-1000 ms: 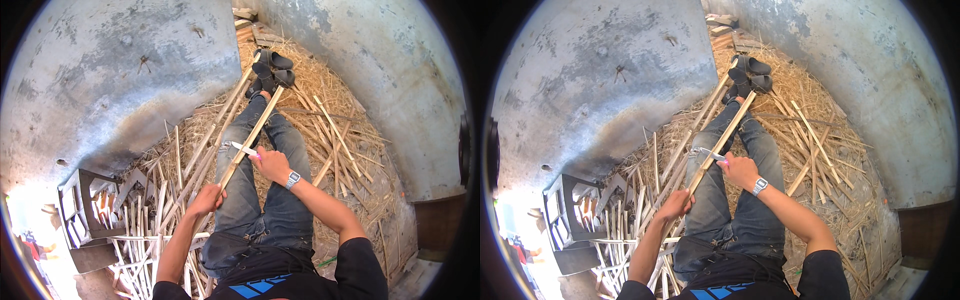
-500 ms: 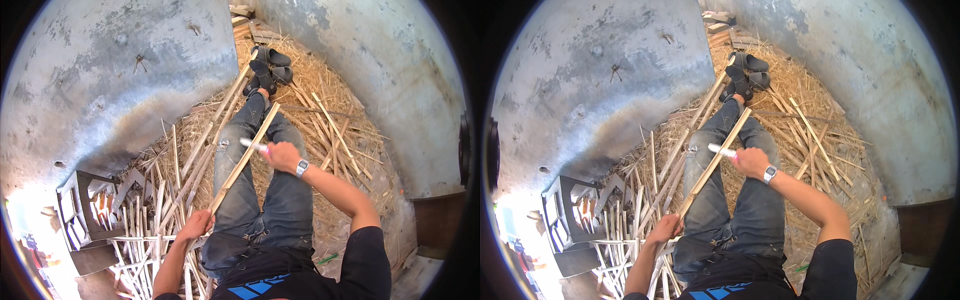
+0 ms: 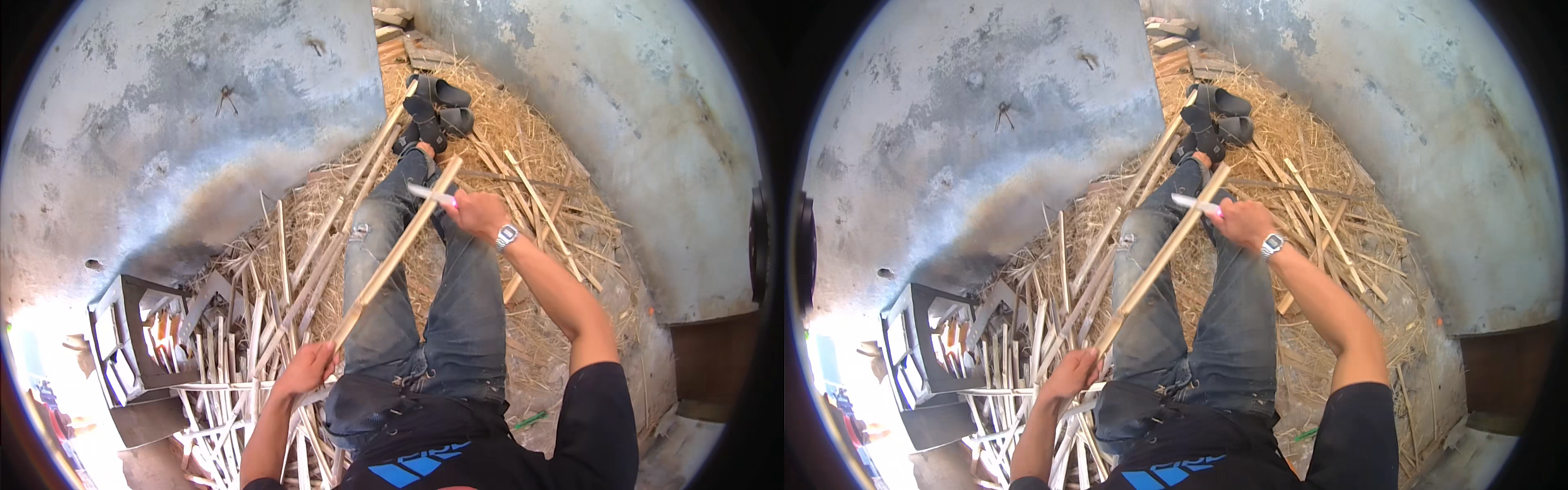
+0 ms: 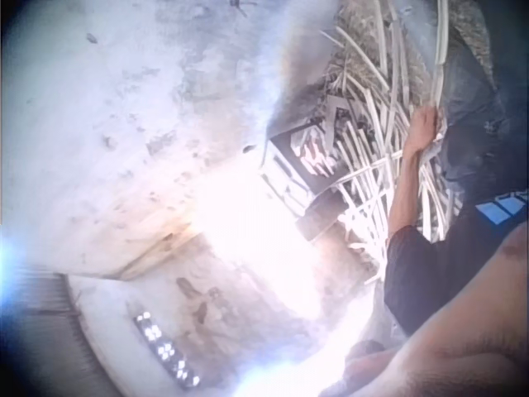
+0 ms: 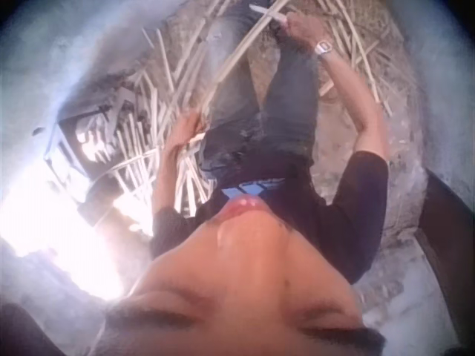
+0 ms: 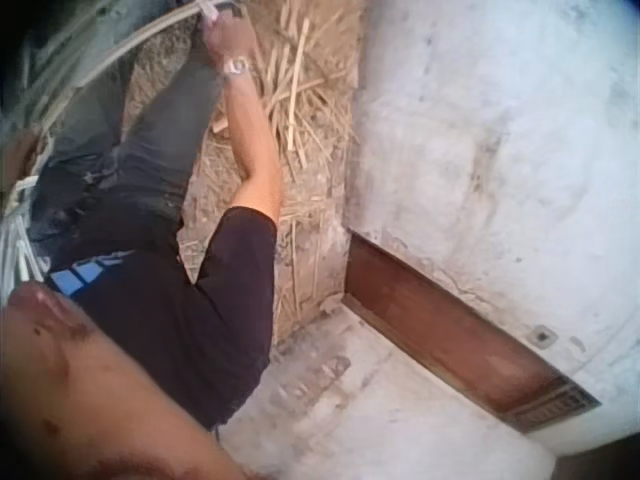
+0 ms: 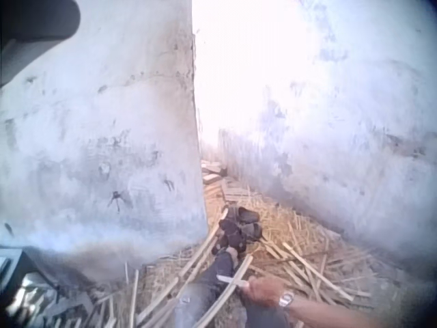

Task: The person shaves a thin strip of wood using a small knife while sitting on the floor among wood shavings.

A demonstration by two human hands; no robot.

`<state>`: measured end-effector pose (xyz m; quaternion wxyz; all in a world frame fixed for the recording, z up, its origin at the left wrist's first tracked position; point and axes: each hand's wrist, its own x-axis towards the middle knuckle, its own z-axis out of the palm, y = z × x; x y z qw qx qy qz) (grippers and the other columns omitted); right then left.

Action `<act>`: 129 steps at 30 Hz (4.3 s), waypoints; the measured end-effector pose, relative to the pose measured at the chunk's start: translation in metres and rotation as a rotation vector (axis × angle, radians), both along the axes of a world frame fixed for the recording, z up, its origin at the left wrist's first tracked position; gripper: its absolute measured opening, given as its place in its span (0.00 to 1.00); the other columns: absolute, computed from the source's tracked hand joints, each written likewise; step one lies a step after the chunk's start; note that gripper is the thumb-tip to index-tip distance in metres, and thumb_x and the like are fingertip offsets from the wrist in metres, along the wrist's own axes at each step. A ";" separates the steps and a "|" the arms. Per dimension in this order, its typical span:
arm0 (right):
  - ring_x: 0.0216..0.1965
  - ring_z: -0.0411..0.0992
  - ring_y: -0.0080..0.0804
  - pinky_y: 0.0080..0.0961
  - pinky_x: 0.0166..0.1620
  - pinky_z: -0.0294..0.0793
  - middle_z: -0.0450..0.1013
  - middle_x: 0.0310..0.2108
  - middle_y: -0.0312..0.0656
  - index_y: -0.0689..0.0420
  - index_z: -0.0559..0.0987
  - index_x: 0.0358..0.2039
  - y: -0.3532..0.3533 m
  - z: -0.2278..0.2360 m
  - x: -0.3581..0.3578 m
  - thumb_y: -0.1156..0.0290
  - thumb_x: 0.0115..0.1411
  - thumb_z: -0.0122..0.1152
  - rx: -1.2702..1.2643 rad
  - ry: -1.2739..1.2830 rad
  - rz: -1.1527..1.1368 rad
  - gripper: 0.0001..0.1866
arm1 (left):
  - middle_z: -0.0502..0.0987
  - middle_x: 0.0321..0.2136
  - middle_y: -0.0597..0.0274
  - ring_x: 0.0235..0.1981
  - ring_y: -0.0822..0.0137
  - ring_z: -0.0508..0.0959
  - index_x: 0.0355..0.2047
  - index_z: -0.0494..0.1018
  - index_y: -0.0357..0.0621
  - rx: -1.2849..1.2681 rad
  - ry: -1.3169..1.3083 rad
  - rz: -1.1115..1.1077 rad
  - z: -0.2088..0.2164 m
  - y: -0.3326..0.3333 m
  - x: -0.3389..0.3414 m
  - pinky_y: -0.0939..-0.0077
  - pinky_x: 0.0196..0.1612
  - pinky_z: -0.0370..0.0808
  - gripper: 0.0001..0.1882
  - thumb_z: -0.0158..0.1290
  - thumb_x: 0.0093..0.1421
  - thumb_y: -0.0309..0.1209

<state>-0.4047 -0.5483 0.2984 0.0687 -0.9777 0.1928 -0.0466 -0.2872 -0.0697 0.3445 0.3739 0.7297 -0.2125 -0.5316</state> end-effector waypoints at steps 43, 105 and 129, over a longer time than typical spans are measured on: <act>0.10 0.49 0.23 0.27 0.15 0.46 0.49 0.11 0.26 0.46 0.62 0.18 0.060 -0.071 0.044 0.32 0.71 0.46 1.442 -0.540 -0.605 0.34 | 0.71 0.15 0.69 0.15 0.76 0.67 0.31 0.75 0.42 0.033 0.098 0.092 -0.069 0.057 0.008 0.78 0.21 0.64 0.29 0.39 0.79 0.50; 0.19 0.63 0.19 0.25 0.25 0.59 0.67 0.16 0.31 0.60 0.82 0.24 0.163 0.018 -0.041 0.63 0.75 0.55 0.811 -1.121 -0.764 0.22 | 0.74 0.16 0.63 0.21 0.71 0.74 0.43 0.83 0.37 -0.218 -0.675 0.443 -0.106 -0.136 0.036 0.69 0.29 0.71 0.24 0.45 0.77 0.45; 0.28 0.75 0.66 0.57 0.34 0.73 0.75 0.22 0.61 0.62 0.77 0.24 0.185 -0.009 0.010 0.45 0.75 0.46 0.723 -0.221 -0.099 0.33 | 0.79 0.27 0.39 0.33 0.38 0.80 0.32 0.78 0.35 0.025 -0.496 0.050 -0.017 -0.095 -0.011 0.53 0.40 0.75 0.26 0.42 0.77 0.44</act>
